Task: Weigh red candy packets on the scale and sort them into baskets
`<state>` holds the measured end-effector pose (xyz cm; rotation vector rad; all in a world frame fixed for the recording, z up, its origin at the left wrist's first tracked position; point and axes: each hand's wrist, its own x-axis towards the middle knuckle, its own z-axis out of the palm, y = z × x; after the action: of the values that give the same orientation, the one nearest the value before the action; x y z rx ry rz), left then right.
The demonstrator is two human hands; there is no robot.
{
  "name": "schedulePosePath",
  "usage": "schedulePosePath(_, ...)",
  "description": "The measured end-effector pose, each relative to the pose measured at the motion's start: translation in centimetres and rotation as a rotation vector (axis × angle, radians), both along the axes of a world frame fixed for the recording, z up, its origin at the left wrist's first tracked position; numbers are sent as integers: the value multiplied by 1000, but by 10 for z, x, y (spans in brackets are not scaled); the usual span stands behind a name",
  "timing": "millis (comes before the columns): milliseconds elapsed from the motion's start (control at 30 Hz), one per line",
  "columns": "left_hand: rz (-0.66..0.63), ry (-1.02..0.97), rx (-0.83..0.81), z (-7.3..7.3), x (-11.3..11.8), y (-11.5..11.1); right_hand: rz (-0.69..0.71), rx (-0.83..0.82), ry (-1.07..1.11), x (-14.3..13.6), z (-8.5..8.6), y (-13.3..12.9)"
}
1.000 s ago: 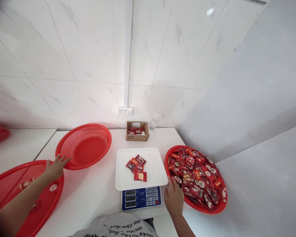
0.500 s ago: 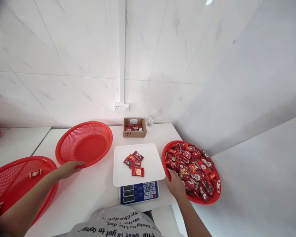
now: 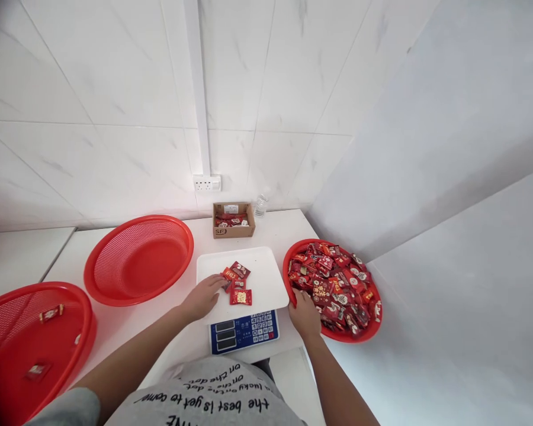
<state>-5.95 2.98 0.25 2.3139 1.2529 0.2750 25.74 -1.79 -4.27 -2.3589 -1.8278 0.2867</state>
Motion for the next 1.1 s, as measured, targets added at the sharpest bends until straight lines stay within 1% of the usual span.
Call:
schedulePosePath(67,-50,46,53,-9,15,5,-2,-5,-6,-1,1,0)
schedulePosePath(133,-37,102,58,-14,22,8,3,-1,-13,-1,1,-1)
schedulePosePath(233,-11,152,32,-13,21,10,9,13,-24,-1,0,-1)
schedulePosePath(300,25,145,25,-9,12,10,10,21,-28,-1,-1,-1)
schedulePosePath(367,131,100,46,-3,-4,10,12,30,-30,-1,-1,-2)
schedulePosePath(467,424,46,138,7,-41,14,12,31,-30,0,-2,-2)
schedulePosePath(533,595,97,208,11,-64,19,11,29,-29,-1,-2,-2)
schedulePosePath(567,649,130,237,12,-71,20,9,28,-28,-1,-2,-2)
schedulePosePath(600,674,153,260,12,-75,21,7,27,-27,-1,-1,-2)
schedulePosePath(633,662,160,273,11,-74,22,6,23,-26,-2,0,-2)
schedulePosePath(667,611,149,274,9,-68,22,5,18,-25,-2,1,-2)
schedulePosePath(700,525,128,264,6,-58,21,4,12,-25,-2,2,-2)
schedulePosePath(800,181,84,199,-2,-14,19,6,13,-30,-3,3,-2)
schedulePosePath(833,97,94,184,-5,1,19,8,20,-32,-3,3,-2)
schedulePosePath(867,48,113,175,-7,14,19,13,29,-32,-2,2,-2)
schedulePosePath(900,14,136,169,-9,24,21,19,38,-30,-2,2,-2)
schedulePosePath(967,-8,181,166,-12,36,24,24,45,-26,-2,1,-3)
schedulePosePath(1033,3,214,165,-15,37,28,16,35,-24,-2,1,-3)
schedulePosePath(1100,43,237,161,-18,32,30,5,19,-25,-2,2,-3)
